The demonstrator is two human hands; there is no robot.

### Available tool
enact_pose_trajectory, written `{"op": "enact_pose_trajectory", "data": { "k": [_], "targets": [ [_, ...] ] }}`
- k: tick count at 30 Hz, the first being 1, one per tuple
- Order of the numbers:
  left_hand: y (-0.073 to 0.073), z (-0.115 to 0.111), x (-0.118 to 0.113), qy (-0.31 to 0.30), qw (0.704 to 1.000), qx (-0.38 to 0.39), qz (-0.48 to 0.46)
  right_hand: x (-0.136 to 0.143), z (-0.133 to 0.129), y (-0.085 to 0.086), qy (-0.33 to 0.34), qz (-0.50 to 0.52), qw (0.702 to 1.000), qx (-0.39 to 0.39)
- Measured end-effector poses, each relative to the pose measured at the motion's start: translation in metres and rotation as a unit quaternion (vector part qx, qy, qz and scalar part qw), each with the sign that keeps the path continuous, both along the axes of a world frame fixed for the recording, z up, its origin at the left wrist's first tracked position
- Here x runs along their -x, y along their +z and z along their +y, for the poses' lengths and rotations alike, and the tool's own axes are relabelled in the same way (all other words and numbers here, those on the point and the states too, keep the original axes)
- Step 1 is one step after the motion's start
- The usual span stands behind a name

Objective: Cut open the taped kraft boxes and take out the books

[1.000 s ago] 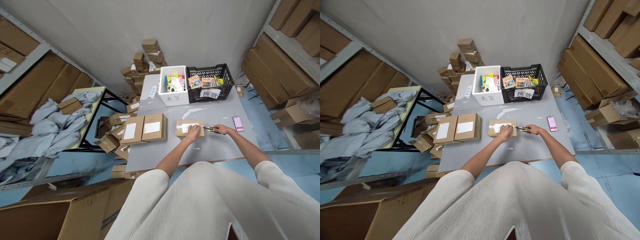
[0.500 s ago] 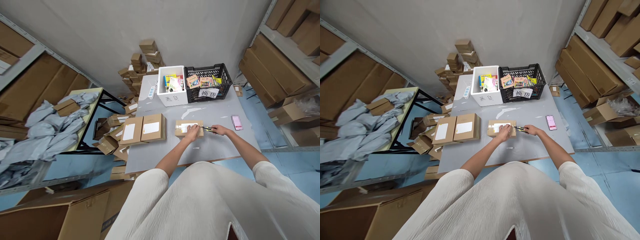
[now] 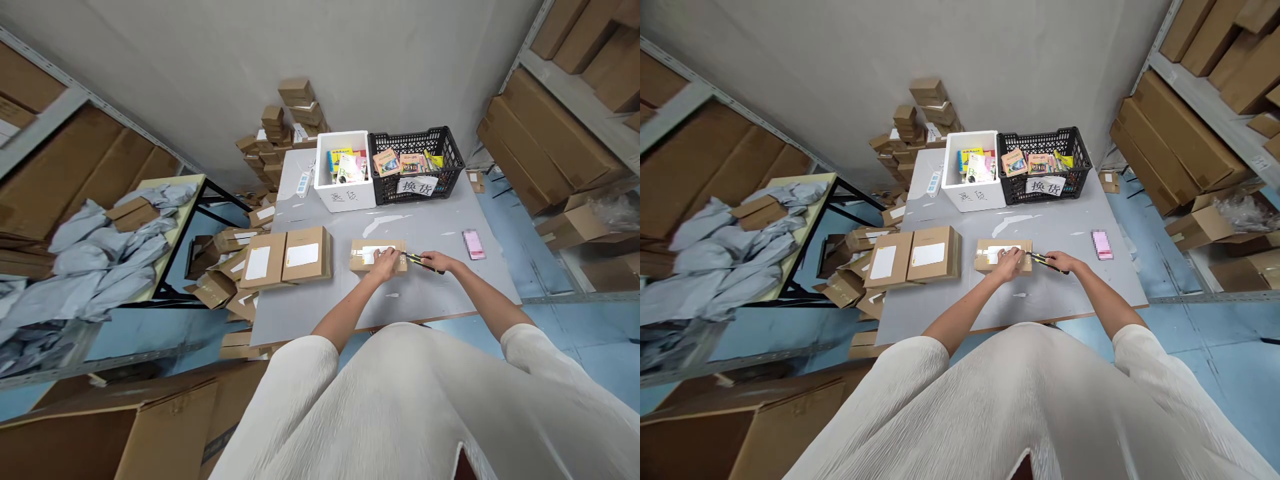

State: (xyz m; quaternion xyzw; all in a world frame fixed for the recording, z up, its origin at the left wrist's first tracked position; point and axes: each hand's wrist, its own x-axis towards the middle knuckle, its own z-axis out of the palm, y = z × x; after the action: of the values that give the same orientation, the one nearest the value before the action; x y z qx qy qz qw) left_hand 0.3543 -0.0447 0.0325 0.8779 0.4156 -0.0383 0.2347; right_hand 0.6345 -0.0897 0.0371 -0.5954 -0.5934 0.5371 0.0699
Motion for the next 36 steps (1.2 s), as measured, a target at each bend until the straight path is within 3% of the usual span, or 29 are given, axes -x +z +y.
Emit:
{"op": "enact_pose_trajectory", "data": {
  "k": [5,10,15,21,25,30,36],
  "targets": [
    [0.005,-0.003,0.000,-0.002,1.000,0.005,0.000,-0.011,-0.004,-0.005,0.004,0.022,0.999,0.043],
    [0.005,-0.001,-0.001,0.003,1.000,0.006,0.001,0.000,-0.001,-0.011,-0.026,0.023,0.999,0.011],
    [0.003,0.001,0.001,0.002,1.000,0.008,-0.010,-0.009,-0.008,-0.004,0.002,0.020,0.998,0.065],
    [0.005,0.005,0.008,-0.010,0.998,0.014,-0.054,-0.018,-0.019,0.003,-0.128,0.055,0.989,0.054],
    [0.009,0.010,0.006,0.046,0.994,-0.017,-0.101,-0.016,-0.020,0.006,-0.156,0.047,0.987,-0.013],
    [0.010,0.022,0.000,0.102,0.989,-0.066,-0.089,-0.010,-0.024,0.015,-0.112,-0.007,0.989,-0.097],
    [-0.005,0.034,-0.003,0.116,0.991,-0.041,-0.050,0.005,-0.029,0.014,0.000,-0.146,0.967,-0.207]
  ]
}}
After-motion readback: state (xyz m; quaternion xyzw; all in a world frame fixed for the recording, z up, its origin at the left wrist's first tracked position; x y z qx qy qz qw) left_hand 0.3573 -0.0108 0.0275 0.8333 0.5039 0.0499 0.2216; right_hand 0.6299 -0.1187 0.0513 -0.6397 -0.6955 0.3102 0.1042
